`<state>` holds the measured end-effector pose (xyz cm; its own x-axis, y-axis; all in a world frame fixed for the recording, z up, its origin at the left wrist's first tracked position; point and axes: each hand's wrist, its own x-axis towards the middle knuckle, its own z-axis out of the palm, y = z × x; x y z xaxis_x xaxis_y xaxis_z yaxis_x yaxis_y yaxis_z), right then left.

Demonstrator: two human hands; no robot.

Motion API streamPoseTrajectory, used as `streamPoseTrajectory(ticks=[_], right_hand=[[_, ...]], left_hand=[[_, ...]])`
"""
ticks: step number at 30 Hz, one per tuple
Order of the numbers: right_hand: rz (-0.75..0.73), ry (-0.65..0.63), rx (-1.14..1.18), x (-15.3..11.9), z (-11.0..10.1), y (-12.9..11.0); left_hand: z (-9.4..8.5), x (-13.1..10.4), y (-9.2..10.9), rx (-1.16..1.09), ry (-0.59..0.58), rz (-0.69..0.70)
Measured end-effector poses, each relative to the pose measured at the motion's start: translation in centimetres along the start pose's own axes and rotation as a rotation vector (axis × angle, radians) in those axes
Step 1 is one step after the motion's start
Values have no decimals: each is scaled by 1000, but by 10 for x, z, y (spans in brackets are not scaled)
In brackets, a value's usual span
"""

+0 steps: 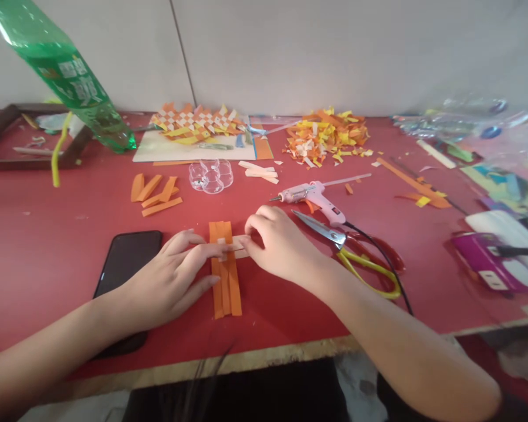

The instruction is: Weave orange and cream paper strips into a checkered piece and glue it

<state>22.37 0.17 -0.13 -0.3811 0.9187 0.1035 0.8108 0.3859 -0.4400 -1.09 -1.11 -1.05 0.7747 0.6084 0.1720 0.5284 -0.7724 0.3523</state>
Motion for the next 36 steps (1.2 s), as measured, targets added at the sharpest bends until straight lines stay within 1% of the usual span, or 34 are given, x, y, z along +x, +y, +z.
streamPoseTrajectory(ticks=[2,4,8,11,12,13,16,18,20,23,27,30,32,34,36], right_hand=[[32,3,-22,-2,2,3],[38,22,8,-4,5,5],[38,93,92,-7,10,4],[3,99,109,-8,11,3],[-10,99,102,-7,11,3],[-19,98,91,-7,11,2],[-16,106,28,-8,13,2],[-15,109,1,-8,14,2],[-12,98,29,-7,15,1],[14,101,176,-7,14,-1],[63,103,560,-6,11,2],[125,59,908,-5,9,3],[183,23,1111,-5,7,-2],[240,-26,1242,-4,6,-8],[276,-73,1304,-3,6,-13]], left_hand=[[-3,1,1,-53,-39,-26],[-7,2,2,-101,-62,-44],[-14,7,1,-165,-41,-29],[-16,13,-6,-129,-8,-10],[-16,16,-8,-99,-26,-11],[-16,18,-11,-68,-14,-22],[-13,21,-16,-32,57,-117],[-11,20,-17,-61,107,-186],[-10,17,-16,-111,123,-230],[-8,12,-16,-156,134,-219],[-7,10,-14,-96,220,-100],[-7,11,-11,-21,251,-51],[-7,13,-9,14,280,-23],[-8,13,-8,37,347,27],[-9,14,-8,25,426,85]])
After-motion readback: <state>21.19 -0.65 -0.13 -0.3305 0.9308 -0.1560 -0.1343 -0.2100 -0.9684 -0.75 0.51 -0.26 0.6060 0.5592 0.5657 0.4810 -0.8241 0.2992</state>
